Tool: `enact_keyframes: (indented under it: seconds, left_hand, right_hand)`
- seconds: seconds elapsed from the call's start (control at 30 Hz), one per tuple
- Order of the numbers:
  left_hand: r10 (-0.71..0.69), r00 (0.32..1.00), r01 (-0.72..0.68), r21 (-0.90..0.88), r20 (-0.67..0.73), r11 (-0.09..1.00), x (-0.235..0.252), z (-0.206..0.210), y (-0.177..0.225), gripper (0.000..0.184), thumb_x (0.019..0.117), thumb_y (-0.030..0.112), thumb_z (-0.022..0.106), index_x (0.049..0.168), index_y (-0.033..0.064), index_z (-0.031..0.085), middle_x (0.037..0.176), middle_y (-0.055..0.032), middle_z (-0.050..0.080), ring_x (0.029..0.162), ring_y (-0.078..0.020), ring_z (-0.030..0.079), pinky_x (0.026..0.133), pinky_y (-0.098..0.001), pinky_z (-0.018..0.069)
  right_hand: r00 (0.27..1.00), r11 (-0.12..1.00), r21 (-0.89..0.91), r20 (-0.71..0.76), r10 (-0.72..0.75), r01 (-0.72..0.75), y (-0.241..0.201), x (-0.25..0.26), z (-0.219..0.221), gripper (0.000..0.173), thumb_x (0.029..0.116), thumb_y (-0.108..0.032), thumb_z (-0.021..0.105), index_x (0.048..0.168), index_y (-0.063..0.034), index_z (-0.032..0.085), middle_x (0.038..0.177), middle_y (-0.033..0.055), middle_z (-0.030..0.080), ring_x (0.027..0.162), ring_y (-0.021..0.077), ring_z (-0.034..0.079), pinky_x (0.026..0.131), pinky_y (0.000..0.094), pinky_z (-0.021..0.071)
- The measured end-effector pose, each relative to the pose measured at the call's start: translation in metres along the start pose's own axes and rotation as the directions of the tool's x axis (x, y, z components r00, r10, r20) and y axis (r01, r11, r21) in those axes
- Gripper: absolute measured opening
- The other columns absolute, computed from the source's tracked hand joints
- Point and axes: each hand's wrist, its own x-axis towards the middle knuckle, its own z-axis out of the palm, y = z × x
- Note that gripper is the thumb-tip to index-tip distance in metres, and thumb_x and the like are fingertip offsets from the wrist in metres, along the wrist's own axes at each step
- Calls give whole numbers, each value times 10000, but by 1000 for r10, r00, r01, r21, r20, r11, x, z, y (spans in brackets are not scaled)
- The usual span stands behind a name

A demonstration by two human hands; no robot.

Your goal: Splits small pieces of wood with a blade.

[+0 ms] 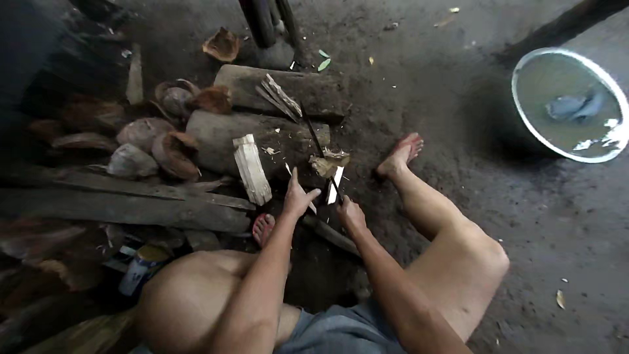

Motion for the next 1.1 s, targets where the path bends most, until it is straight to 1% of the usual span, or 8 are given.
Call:
enact_keyframes:
  seconds: [0.1, 0.17, 0.2, 0.33, 0.5, 0.7, 0.8, 1.1]
  left_hand:
    - [383, 904, -335, 244, -188, 910, -5, 6, 24, 1125, 766, 606, 836, 1622, 110, 299, 1645, -147, 358, 1501, -284, 388, 1213, -489, 367]
    - [552, 793, -432, 402, -257, 807, 0, 4, 42, 931, 835, 555, 799, 1542, 66, 442, 1554, -164, 486, 1441, -314, 467, 1201, -501, 375]
    - [568, 786, -419, 465, -245, 780, 3, -1, 53, 822, 874, 498, 780, 1510, 68, 488, 1506, -167, 535, 1413, -329, 496, 1194, -508, 382]
    - [328, 941, -218, 597, -81, 772, 19, -26, 94, 606, 1001, 443, 646, 1455, 61, 525, 1341, -196, 643, 1247, -366, 629, 1071, -548, 492]
    - [361, 928, -223, 637, -93, 738, 39, -40, 90, 467, 1070, 397, 540, 1295, -9, 596, 1206, -232, 686, 1117, -399, 689, 970, -581, 543]
    - [311, 917, -86, 639, -248, 764, 51, -49, 85, 518, 1065, 444, 534, 1317, -8, 561, 1150, -248, 703, 1056, -430, 705, 923, -608, 548]
    - [254, 916, -4, 623, -312, 782, 57, -51, 86, 571, 1045, 513, 538, 1292, 0, 577, 1110, -258, 706, 1028, -448, 708, 886, -634, 545]
    - [-146, 896, 305, 343, -420, 889, 96, -79, 101, 868, 776, 884, 582, 1158, 119, 731, 1096, -174, 732, 1063, -381, 692, 912, -649, 518]
  right_hand:
    - [1000, 999, -38, 11, -21, 22, -17, -12, -16, 423, 1030, -360, 468, 1394, -166, 560, 1169, 149, 723, 1077, 351, 708, 864, 581, 560]
    - [999, 997, -66, 29, -41, 43, -29, -22, -25, 410, 1024, -336, 483, 1372, -134, 562, 1194, 160, 713, 1111, 355, 697, 888, 587, 551]
    - [998, 995, -85, 39, -47, 50, -35, -25, -28, 407, 1015, -317, 497, 1366, -121, 558, 1202, 163, 709, 1122, 356, 693, 894, 585, 550]
    - [994, 993, -73, 74, -84, 89, -51, -37, -25, 389, 987, -262, 537, 1330, -80, 552, 1173, 192, 703, 1095, 378, 695, 865, 597, 554]
    - [958, 954, 280, 226, -177, 111, -54, -26, -18, 487, 953, -329, 638, 1350, -68, 532, 1158, 187, 679, 1037, 339, 689, 875, 565, 553]
    - [951, 880, 473, 247, -187, 50, -66, -20, -14, 505, 910, -294, 700, 1333, -75, 531, 1045, 168, 681, 868, 295, 697, 767, 512, 579]
    - [968, 883, 469, 208, -139, 26, -81, -26, -4, 503, 916, -247, 688, 1359, -75, 521, 1096, 181, 697, 1016, 337, 696, 862, 560, 561]
    - [987, 804, 590, 157, -23, -75, -142, -18, 81, 564, 961, -224, 652, 1457, -103, 413, 1085, 153, 721, 1015, 299, 721, 876, 504, 581]
